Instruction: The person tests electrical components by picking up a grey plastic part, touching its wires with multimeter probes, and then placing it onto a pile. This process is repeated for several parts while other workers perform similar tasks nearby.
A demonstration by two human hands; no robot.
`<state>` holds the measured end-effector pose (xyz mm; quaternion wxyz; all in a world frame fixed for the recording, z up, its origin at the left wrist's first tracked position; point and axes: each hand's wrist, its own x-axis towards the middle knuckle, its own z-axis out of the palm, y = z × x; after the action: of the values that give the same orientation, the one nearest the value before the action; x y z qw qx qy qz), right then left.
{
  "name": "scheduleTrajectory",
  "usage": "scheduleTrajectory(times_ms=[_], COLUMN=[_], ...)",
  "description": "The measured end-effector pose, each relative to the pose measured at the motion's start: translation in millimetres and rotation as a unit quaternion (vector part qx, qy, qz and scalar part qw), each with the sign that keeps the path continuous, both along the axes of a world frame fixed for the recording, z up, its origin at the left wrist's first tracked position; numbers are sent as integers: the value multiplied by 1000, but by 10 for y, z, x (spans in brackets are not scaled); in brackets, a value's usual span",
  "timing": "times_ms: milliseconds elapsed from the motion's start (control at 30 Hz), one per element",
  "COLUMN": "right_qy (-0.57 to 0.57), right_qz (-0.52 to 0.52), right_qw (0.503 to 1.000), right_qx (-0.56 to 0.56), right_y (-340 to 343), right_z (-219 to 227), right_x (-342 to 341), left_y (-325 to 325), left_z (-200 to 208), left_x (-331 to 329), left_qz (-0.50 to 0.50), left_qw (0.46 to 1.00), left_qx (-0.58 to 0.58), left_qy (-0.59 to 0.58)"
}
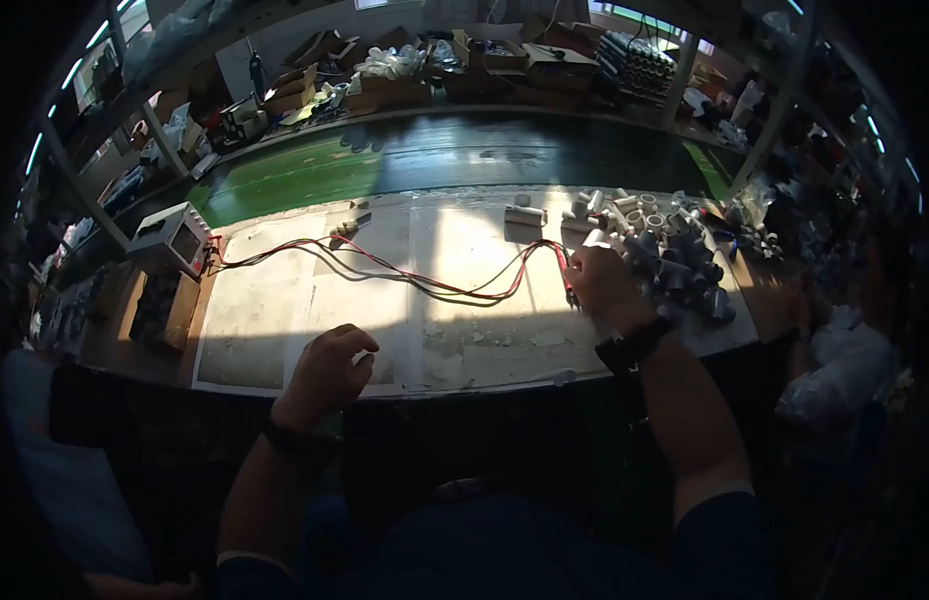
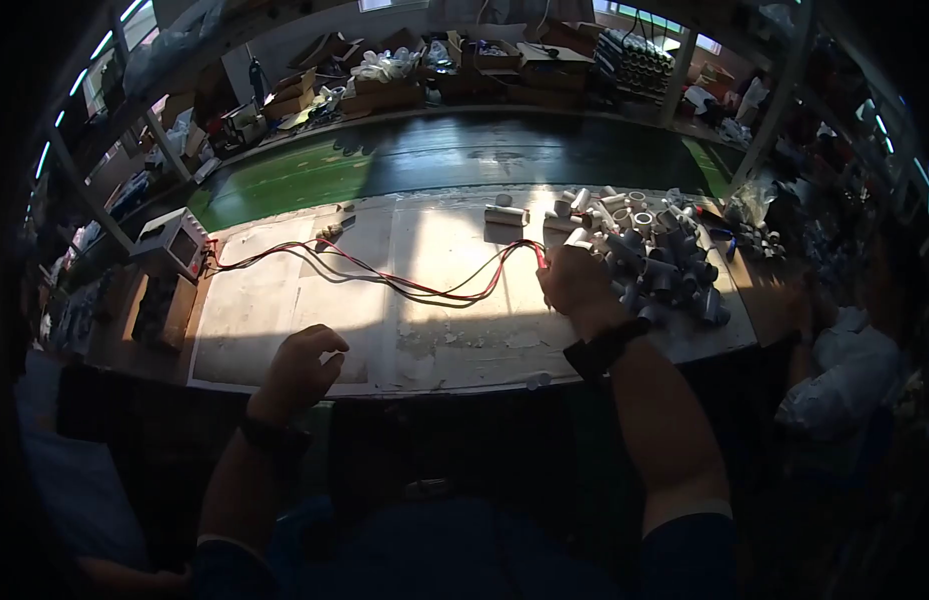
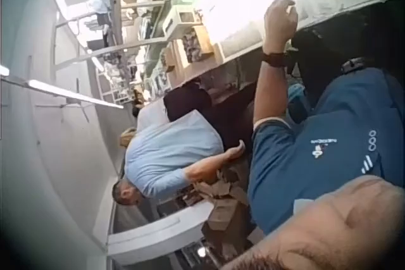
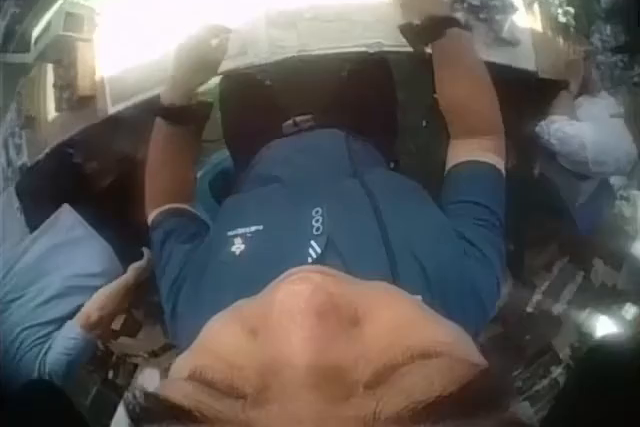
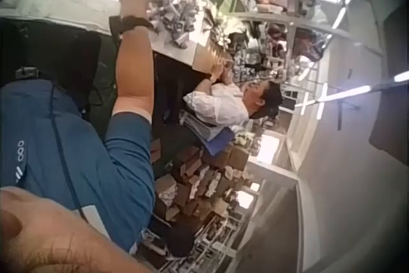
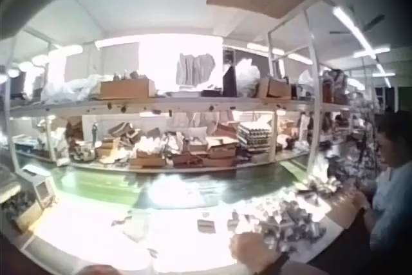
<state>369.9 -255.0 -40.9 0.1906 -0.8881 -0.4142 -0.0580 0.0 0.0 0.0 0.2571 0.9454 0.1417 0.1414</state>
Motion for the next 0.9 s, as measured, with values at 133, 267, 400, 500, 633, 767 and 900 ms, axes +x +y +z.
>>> scheduleTrajectory(times_ms=[133,267,400,500,633,767,900], right_qy=[-143,-133,-20,175,462,362,275], right_qz=[96,47,-62,7,26,48,70], right_qw=[975,987,992,975,870,900,938], right_qx=[-138,-76,-107,-137,171,239,197], right_y=[-140,437,642,555,733,575,376], right_z=[-214,-644,-680,-124,595,115,-163], right_x=[513,449,451,307,-553,-804,-808], left_y=[-206,560,1106,1049,555,94,-14], left_z=[-400,-365,-396,-188,76,37,-12], left_x=[148,-225,-536,-550,-519,-116,174], left_qz=[27,109,201,192,95,-87,-99], left_qw=[999,994,975,978,980,973,980], left_qx=[-27,6,71,22,-110,-152,-106], left_qy=[-1,26,68,78,134,149,137])
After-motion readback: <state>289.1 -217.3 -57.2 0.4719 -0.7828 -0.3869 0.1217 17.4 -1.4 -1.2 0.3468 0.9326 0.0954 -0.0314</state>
